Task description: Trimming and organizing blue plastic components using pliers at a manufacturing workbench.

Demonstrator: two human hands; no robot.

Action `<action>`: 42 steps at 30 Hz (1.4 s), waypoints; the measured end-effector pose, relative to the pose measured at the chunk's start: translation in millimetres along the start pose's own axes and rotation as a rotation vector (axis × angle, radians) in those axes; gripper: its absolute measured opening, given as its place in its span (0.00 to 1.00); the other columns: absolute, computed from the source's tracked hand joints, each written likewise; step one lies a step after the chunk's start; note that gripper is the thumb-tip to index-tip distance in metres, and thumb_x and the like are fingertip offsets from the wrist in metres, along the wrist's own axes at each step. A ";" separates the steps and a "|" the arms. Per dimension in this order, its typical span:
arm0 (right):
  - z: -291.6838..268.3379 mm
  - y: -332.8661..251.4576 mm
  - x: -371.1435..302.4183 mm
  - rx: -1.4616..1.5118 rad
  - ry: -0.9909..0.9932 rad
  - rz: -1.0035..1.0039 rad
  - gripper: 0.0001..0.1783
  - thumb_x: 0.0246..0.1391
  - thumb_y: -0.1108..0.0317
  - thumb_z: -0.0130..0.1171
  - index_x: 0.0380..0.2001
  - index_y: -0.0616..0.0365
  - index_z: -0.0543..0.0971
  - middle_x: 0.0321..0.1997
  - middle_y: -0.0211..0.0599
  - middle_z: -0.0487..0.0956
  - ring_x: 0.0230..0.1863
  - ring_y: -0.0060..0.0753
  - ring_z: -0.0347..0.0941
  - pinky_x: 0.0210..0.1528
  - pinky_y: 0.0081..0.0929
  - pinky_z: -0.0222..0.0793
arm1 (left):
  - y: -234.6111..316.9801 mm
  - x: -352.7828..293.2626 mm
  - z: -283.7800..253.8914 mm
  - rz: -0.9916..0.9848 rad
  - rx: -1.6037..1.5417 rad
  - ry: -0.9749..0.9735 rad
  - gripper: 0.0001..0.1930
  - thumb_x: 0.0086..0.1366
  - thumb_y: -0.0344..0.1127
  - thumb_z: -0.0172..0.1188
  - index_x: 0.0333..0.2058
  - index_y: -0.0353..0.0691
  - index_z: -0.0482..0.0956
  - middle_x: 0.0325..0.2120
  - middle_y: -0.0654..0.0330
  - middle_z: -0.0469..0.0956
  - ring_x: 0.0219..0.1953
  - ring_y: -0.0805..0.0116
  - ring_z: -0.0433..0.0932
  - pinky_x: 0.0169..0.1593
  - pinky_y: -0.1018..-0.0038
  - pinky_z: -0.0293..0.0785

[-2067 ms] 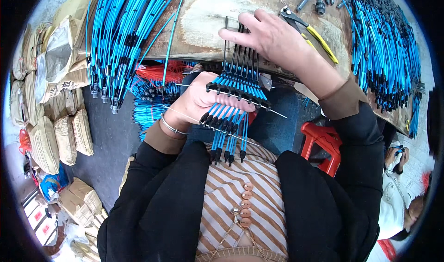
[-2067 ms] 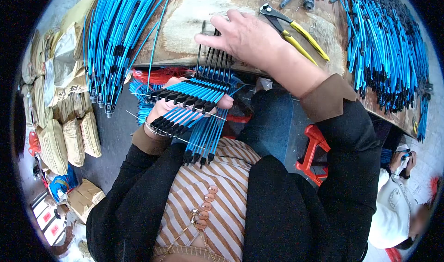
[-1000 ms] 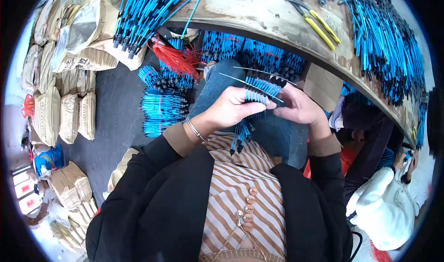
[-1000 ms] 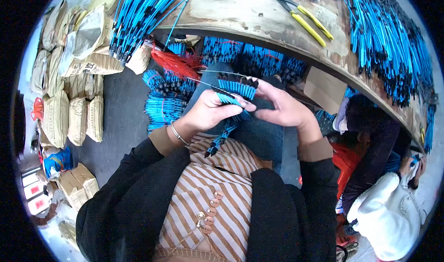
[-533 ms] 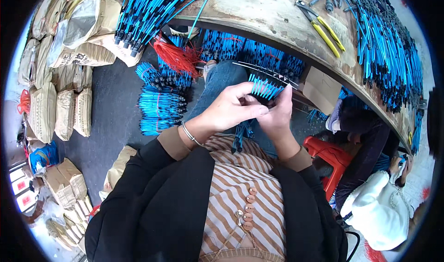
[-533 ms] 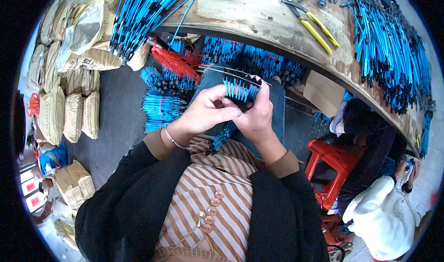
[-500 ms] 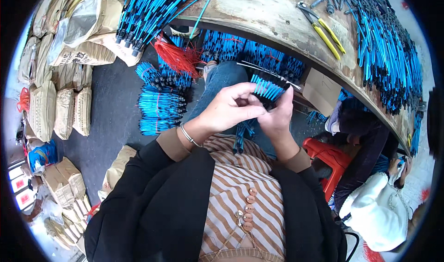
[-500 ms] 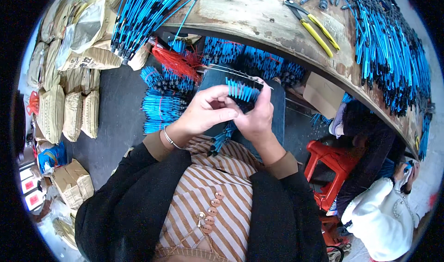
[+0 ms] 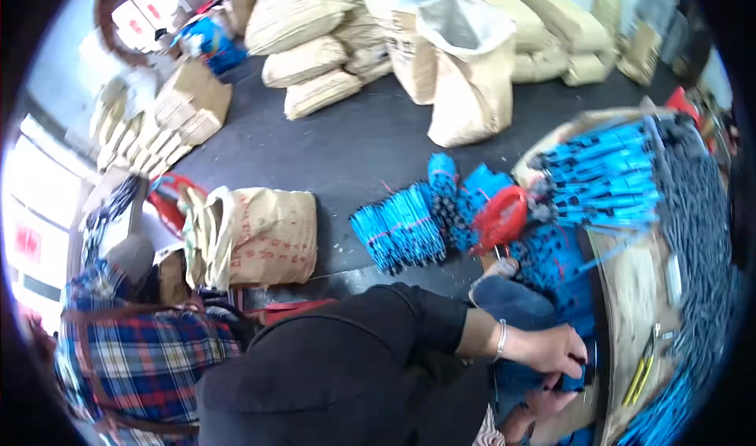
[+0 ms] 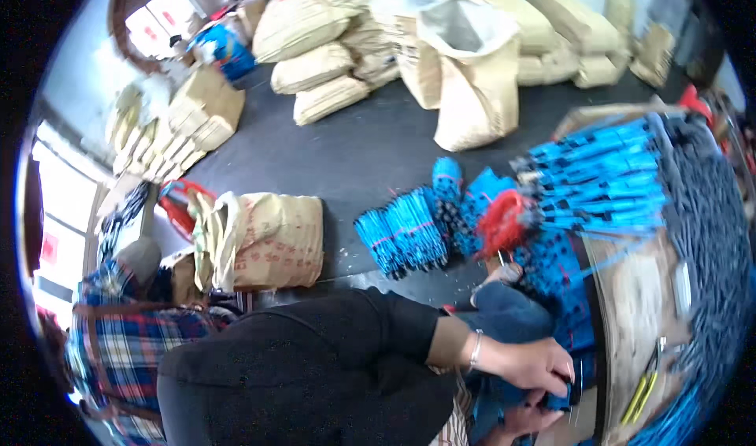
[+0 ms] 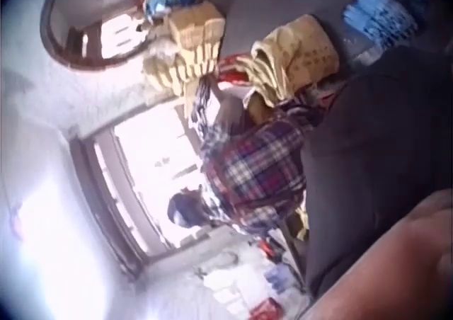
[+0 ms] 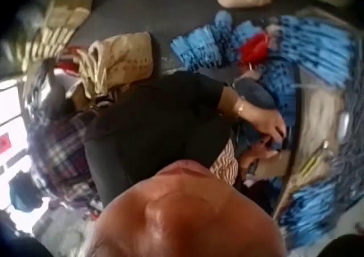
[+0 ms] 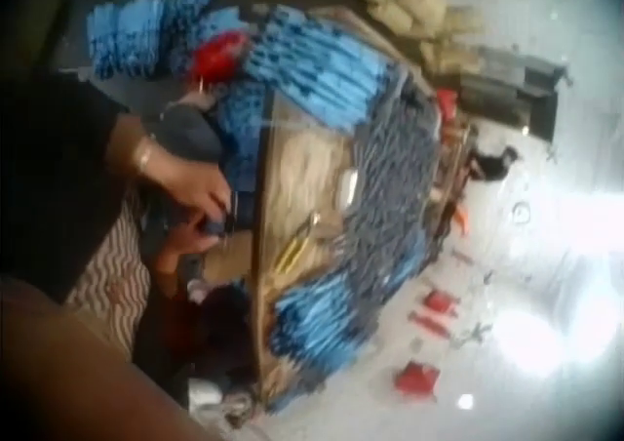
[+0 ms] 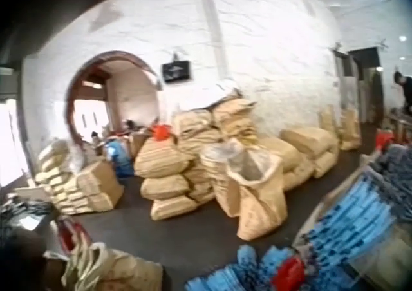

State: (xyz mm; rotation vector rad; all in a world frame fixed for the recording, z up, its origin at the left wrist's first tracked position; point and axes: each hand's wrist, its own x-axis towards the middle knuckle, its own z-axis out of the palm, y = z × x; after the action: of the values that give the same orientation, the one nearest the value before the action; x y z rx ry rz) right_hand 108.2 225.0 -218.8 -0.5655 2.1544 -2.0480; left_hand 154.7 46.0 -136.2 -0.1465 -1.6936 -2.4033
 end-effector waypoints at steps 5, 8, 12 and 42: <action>77.5 -9.2 33.3 -0.086 -0.068 0.046 0.19 0.56 0.59 0.55 0.45 0.62 0.70 0.41 0.43 0.75 0.34 0.38 0.70 0.37 0.29 0.67 | 38.7 0.8 -21.7 0.002 0.108 0.124 0.07 0.54 0.28 0.59 0.20 0.33 0.74 0.16 0.60 0.73 0.18 0.66 0.70 0.24 0.72 0.67; 109.2 -30.3 40.0 -0.139 -0.141 0.056 0.21 0.56 0.59 0.56 0.47 0.62 0.69 0.45 0.44 0.73 0.38 0.40 0.70 0.40 0.30 0.67 | 51.7 1.5 -31.1 0.284 0.286 0.333 0.08 0.53 0.29 0.59 0.18 0.35 0.74 0.13 0.59 0.71 0.17 0.64 0.69 0.25 0.71 0.67; 128.8 -55.5 36.7 -0.232 -0.172 0.088 0.23 0.56 0.59 0.56 0.50 0.62 0.68 0.50 0.46 0.71 0.43 0.43 0.69 0.46 0.30 0.66 | 43.2 11.8 -46.6 0.598 0.576 0.217 0.08 0.53 0.32 0.60 0.19 0.35 0.76 0.14 0.58 0.72 0.19 0.60 0.68 0.27 0.68 0.66; 7.2 -62.7 39.6 -0.254 -0.015 -0.153 0.18 0.47 0.69 0.66 0.38 0.68 0.73 0.30 0.46 0.79 0.25 0.41 0.76 0.25 0.28 0.72 | 154.4 355.5 -39.1 0.285 1.707 -0.210 0.19 0.56 0.34 0.61 0.47 0.37 0.76 0.36 0.57 0.79 0.35 0.61 0.77 0.42 0.71 0.74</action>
State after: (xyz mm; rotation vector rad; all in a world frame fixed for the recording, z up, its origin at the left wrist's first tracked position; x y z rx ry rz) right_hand 85.7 203.6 -151.1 -0.7943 2.4507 -1.8413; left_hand -157.4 -77.8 61.4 -0.2998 -2.8169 -0.2207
